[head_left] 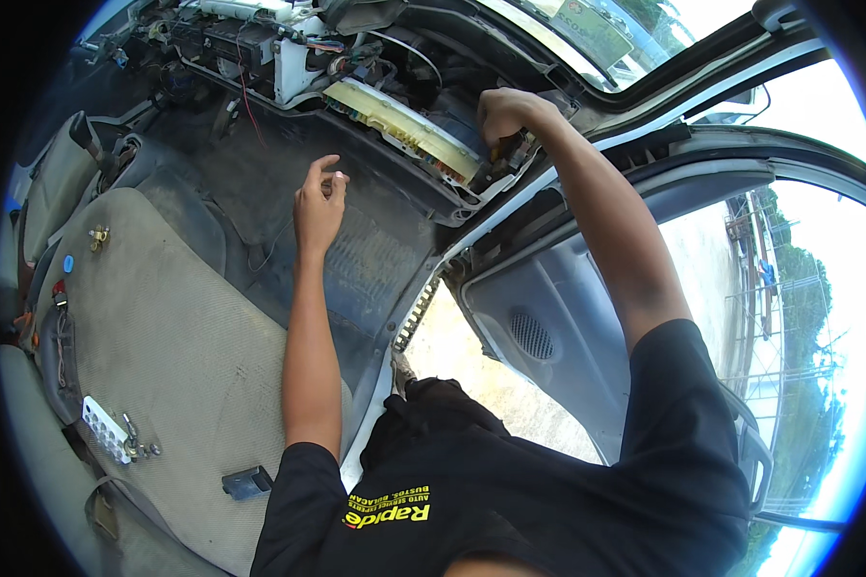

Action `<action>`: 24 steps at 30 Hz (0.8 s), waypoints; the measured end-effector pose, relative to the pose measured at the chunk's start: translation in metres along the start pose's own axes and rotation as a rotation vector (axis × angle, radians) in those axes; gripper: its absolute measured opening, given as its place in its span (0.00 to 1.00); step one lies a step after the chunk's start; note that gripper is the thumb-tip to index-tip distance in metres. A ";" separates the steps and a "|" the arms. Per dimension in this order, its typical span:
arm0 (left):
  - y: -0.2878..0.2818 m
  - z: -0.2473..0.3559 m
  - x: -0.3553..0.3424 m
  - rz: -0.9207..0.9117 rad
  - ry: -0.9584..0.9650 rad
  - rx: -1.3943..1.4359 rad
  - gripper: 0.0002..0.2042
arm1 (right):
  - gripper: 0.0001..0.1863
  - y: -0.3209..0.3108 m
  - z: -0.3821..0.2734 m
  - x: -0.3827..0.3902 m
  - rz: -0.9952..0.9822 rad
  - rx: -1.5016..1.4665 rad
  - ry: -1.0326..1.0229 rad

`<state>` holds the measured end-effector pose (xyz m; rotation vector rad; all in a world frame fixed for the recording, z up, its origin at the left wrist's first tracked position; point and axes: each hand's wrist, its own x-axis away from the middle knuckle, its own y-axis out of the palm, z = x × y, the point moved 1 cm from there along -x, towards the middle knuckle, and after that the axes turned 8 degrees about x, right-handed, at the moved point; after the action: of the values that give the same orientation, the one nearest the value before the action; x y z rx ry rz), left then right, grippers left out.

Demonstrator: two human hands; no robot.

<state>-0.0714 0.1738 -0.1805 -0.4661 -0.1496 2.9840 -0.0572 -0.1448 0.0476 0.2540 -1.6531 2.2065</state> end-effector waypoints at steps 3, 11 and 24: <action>-0.002 0.004 0.006 -0.033 -0.007 -0.045 0.17 | 0.25 0.004 0.004 0.004 0.037 -0.021 -0.011; -0.026 0.031 0.024 -0.085 -0.021 -0.158 0.17 | 0.18 -0.008 0.017 0.013 0.202 -0.218 0.022; -0.074 0.015 0.132 -0.594 -0.523 -0.740 0.22 | 0.14 -0.038 0.011 -0.006 -0.021 0.085 -0.049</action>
<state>-0.1932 0.2626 -0.1970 0.2881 -1.2099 2.2957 -0.0371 -0.1476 0.0822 0.3490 -1.5756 2.2750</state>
